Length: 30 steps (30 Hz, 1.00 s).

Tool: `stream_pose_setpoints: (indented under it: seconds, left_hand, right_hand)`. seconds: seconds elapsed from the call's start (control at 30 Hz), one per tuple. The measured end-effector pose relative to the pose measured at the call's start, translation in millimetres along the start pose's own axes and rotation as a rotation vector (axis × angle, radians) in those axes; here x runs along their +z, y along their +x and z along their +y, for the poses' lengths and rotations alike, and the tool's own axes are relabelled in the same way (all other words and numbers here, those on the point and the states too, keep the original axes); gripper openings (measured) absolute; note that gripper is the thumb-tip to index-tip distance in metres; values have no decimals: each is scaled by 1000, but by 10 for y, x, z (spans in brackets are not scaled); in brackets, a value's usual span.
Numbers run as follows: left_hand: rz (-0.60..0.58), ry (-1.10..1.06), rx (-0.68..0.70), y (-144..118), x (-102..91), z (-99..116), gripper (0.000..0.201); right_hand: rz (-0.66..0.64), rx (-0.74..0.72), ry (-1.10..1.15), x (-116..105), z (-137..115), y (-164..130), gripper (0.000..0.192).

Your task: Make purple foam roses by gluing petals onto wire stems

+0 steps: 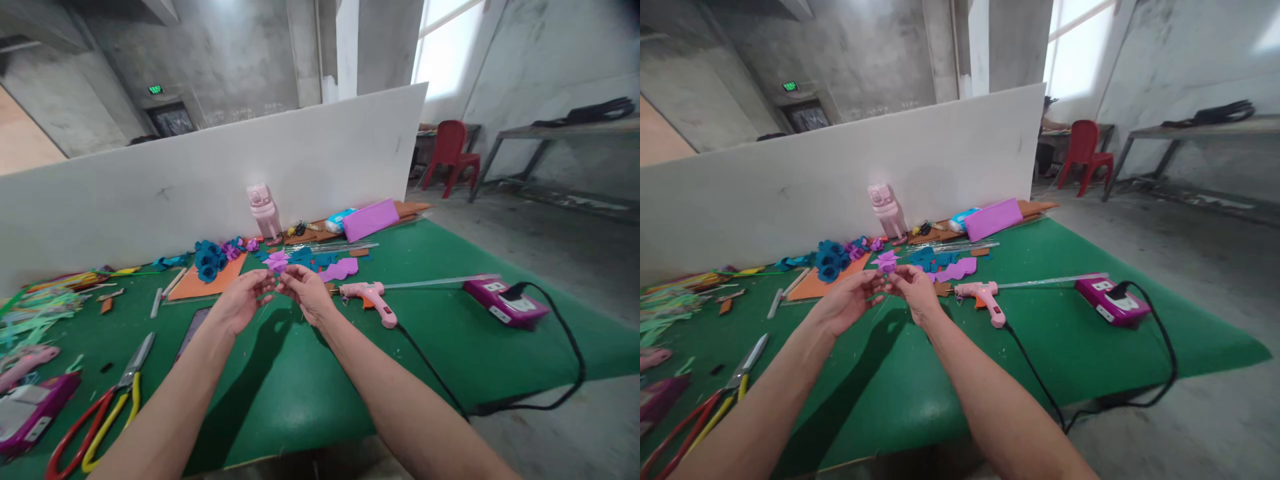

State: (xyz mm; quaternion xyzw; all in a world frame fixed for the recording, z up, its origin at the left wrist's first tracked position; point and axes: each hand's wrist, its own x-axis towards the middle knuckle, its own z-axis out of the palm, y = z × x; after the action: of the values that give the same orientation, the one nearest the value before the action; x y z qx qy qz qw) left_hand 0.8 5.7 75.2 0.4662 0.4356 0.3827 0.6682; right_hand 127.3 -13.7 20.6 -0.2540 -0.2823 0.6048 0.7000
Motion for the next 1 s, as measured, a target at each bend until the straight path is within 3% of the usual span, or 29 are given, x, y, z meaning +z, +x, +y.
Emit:
stream_pose_setpoints:
  seconds: [1.0]
  left_hand:
    - [77,83,17,51,15,-29,19]
  right_hand:
    - [21,-88,-150,-36,88,52,34]
